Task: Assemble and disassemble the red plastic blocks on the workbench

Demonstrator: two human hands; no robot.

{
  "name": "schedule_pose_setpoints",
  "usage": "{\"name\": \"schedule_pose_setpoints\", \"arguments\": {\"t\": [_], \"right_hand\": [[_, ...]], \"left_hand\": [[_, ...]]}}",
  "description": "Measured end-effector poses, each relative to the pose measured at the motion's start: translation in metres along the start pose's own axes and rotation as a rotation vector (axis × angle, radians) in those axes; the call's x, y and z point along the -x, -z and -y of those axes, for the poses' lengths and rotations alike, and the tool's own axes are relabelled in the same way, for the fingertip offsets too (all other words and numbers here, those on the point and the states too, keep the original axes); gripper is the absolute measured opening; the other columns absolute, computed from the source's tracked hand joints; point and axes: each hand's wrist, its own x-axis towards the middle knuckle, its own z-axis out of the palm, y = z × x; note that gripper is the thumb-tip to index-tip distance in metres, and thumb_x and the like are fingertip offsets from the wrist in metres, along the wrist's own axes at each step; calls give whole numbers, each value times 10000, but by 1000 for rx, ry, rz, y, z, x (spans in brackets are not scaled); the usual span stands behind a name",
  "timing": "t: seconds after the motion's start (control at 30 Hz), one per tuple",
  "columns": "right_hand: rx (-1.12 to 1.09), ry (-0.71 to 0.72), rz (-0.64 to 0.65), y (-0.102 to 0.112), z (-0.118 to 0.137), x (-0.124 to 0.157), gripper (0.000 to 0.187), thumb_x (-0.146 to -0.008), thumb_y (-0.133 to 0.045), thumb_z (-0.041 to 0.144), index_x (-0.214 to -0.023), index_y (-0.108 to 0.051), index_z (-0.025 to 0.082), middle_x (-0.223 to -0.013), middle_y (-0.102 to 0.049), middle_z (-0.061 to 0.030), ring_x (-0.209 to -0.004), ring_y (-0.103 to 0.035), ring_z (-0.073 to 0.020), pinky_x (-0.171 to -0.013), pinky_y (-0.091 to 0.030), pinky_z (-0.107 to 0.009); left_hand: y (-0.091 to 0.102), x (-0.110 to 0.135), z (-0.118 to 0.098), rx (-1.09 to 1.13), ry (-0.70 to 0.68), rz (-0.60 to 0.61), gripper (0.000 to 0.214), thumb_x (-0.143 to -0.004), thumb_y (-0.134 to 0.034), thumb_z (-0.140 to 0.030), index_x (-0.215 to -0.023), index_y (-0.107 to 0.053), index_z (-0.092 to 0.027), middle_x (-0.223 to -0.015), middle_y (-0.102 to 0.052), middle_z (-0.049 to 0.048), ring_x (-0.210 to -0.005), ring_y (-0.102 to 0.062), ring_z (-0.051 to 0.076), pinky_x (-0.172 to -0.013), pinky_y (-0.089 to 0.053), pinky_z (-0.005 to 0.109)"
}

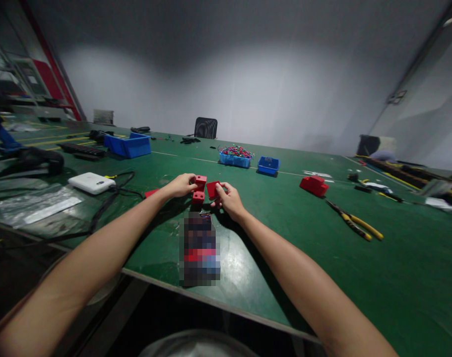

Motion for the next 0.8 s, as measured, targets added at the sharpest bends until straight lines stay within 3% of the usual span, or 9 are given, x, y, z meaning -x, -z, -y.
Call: {"name": "schedule_pose_setpoints", "arguments": {"t": [0.1,0.27,0.5,0.67,0.8], "right_hand": [[-44,-41,6,1,0,0,448,-756,-605,593,-976,-525,212,-556,-612,47,-402,-557,-102,-356,-322,-171],[-209,-78,-29,3,1,-3,482,-688,-681,594,-958,-528,225,-713,-667,21,-520,-630,-111,-425,-421,-179],[-318,-162,4,4,4,-4,372,-737,-678,499,-946,-547,220,-809,-688,-19,-571,-649,-132,-466,-468,-213],[-323,-141,8,4,2,-4,230,-723,-664,324,-886,-558,201,-820,-686,-21,-621,-639,-129,-491,-457,-204],[-316,-154,11,8,-3,-7,210,-702,-644,294,-870,-558,202,-801,-678,-11,-629,-631,-129,-511,-459,-210]], "left_hand": [[-1,0,0,15,-11,5,280,-805,-536,-282,-986,-645,-98,-966,-697,97,-798,-626,195,-680,-457,254],[-2,-2,0,16,-59,-6,296,-806,-543,-287,-1014,-642,-101,-1019,-690,109,-866,-624,209,-744,-464,270],[-2,-2,-1,-4,-55,-3,294,-807,-538,-275,-1014,-647,-98,-1015,-688,110,-869,-624,209,-765,-469,272],[-1,-1,-1,11,-70,7,327,-817,-537,-291,-1056,-639,-92,-1049,-680,119,-887,-628,218,-757,-467,275],[-1,0,-3,3,-64,15,320,-819,-538,-286,-1054,-640,-95,-1058,-683,119,-905,-630,218,-773,-467,269]]}}
